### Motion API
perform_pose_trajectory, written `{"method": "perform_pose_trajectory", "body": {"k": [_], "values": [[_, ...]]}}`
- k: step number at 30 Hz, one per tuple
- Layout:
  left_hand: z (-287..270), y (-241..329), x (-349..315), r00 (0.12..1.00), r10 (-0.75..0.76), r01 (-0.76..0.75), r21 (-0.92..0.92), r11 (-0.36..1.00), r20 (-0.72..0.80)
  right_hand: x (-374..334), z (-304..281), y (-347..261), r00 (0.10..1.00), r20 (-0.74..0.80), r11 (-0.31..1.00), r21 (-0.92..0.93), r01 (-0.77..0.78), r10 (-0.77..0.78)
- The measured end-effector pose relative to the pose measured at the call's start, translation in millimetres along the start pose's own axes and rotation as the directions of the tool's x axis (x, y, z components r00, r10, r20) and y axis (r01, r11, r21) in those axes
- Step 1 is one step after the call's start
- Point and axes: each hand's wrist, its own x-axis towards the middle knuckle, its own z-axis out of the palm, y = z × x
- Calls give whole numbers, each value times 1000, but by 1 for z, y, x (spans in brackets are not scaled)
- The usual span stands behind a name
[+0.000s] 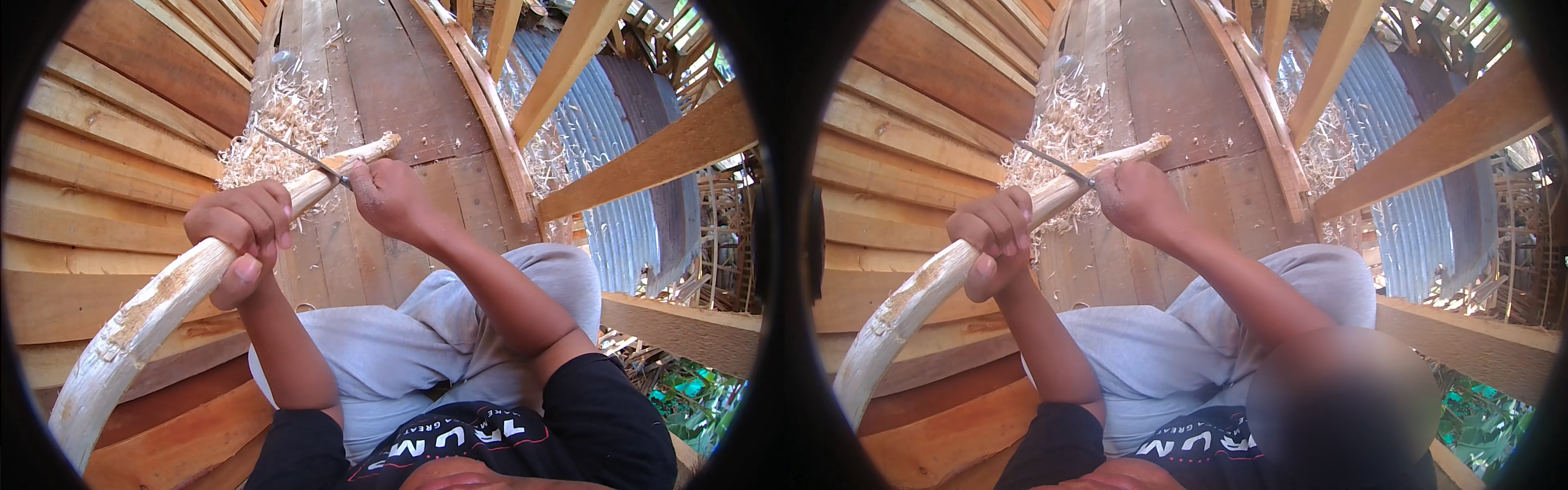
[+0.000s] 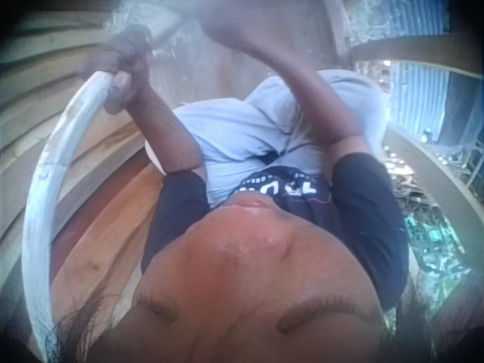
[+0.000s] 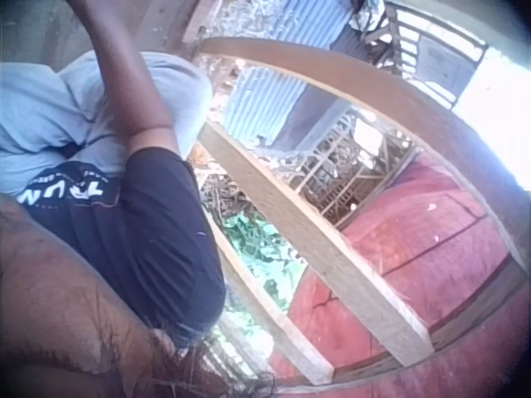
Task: The person sits on a wooden floor and uses a knife to carve a long, curved piece of wood. They hold the wood with their left hand and repeatedly shave off thin strips with the knife in their right hand, rotating the piece to work on different sides.
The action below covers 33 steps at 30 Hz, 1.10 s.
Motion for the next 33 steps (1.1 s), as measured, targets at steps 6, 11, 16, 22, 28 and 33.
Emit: {"method": "perform_pose_trajectory", "body": {"k": [6,11,16,22,28,33], "values": [[11,-12,-6,974,77,-69,46,997,-213,-1,-9,-6,998,-39,995,-84,-61,57],[10,-15,-10,942,50,-55,-5,998,-333,12,12,28,992,-123,990,-139,-33,16],[-4,-13,-17,910,52,-69,-26,997,-412,14,24,32,971,-230,981,-195,13,-59],[-5,-18,-20,928,68,-74,-1,997,-366,15,25,36,990,-57,980,159,-119,130],[18,-39,-13,930,99,-131,-69,989,-355,12,0,16,892,258,605,662,-442,370],[27,-61,-12,955,53,-81,-85,993,-291,24,-8,35,800,328,279,814,-509,503]]}}
